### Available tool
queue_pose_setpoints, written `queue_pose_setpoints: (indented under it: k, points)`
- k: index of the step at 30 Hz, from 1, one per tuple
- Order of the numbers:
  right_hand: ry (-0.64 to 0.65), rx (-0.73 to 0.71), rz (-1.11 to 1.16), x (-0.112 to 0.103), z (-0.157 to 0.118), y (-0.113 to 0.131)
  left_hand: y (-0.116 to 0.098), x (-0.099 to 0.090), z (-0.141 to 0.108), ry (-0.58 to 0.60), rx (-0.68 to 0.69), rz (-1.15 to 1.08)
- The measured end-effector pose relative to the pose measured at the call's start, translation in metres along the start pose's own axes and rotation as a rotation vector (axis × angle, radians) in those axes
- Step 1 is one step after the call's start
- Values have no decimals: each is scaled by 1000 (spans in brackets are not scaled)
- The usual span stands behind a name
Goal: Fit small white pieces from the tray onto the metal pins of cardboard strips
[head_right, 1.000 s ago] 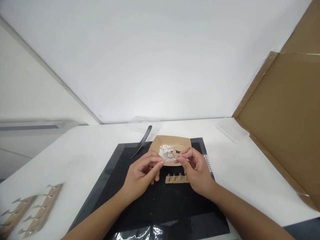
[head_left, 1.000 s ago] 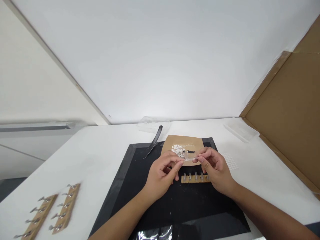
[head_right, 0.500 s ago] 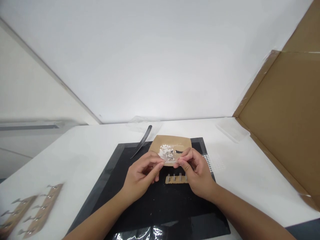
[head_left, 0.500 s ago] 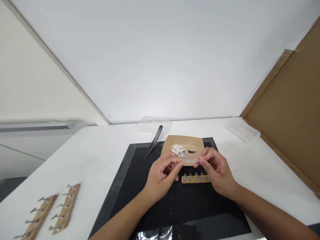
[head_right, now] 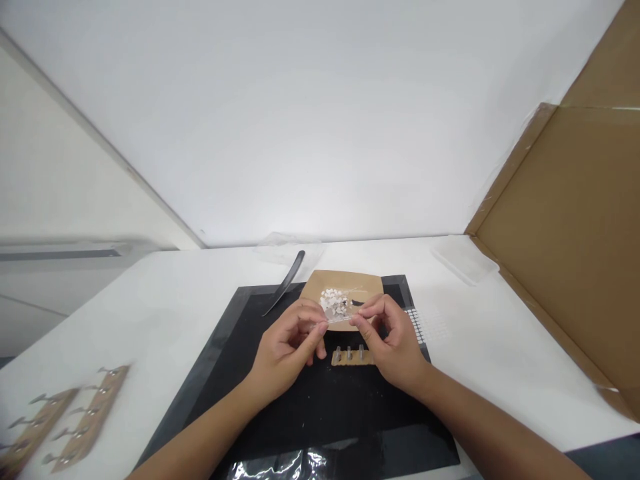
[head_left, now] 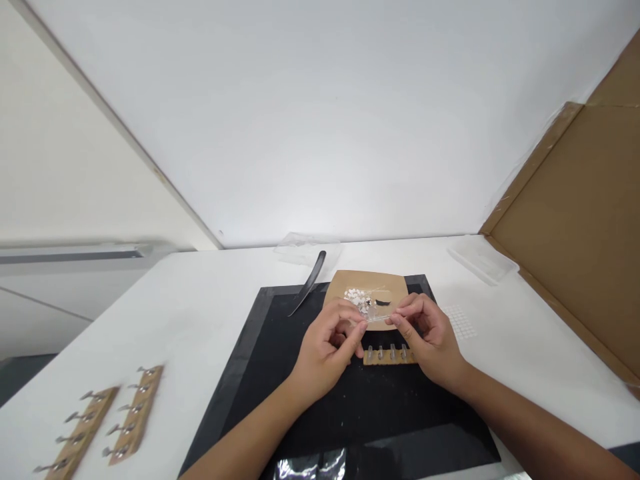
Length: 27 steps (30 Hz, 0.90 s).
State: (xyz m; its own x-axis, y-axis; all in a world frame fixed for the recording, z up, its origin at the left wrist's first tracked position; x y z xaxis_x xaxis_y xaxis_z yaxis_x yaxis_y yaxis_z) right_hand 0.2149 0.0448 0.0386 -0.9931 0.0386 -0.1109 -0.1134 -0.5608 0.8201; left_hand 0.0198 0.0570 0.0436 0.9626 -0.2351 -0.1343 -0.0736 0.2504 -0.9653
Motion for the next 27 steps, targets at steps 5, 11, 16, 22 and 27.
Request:
queue_pose_setpoints:
  k: [5,11,16,22,27]
  points:
    - [21,-66,-62,1,0,2,0,2,-2,18,12,-50]
    - [49,-280,-262,1,5,26,-3,-1,-4,-12,103,-6]
    - [82,-491,-424,4,5,49,-7,-3,-6,-52,181,111]
    - [134,-539,-442,10,1,53,-16,1,-9,-50,272,254]
    - [126,-575,-468,11,0,55,-16,3,-10,-38,243,241]
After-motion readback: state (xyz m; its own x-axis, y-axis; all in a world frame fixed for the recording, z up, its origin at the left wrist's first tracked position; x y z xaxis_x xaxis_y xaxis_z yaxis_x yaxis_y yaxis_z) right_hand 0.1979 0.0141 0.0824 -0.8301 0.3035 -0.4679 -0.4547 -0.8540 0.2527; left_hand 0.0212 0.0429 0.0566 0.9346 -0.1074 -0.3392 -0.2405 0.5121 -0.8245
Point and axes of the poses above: each hand's wrist, its own z-axis towards the middle knuckle, its own x-axis out of the palm, y = z × x, the point moved 7 cm from there along z, towards the middle knuckle, and after that the axes turned 10 degrees about -x, right-handed, at the moved point
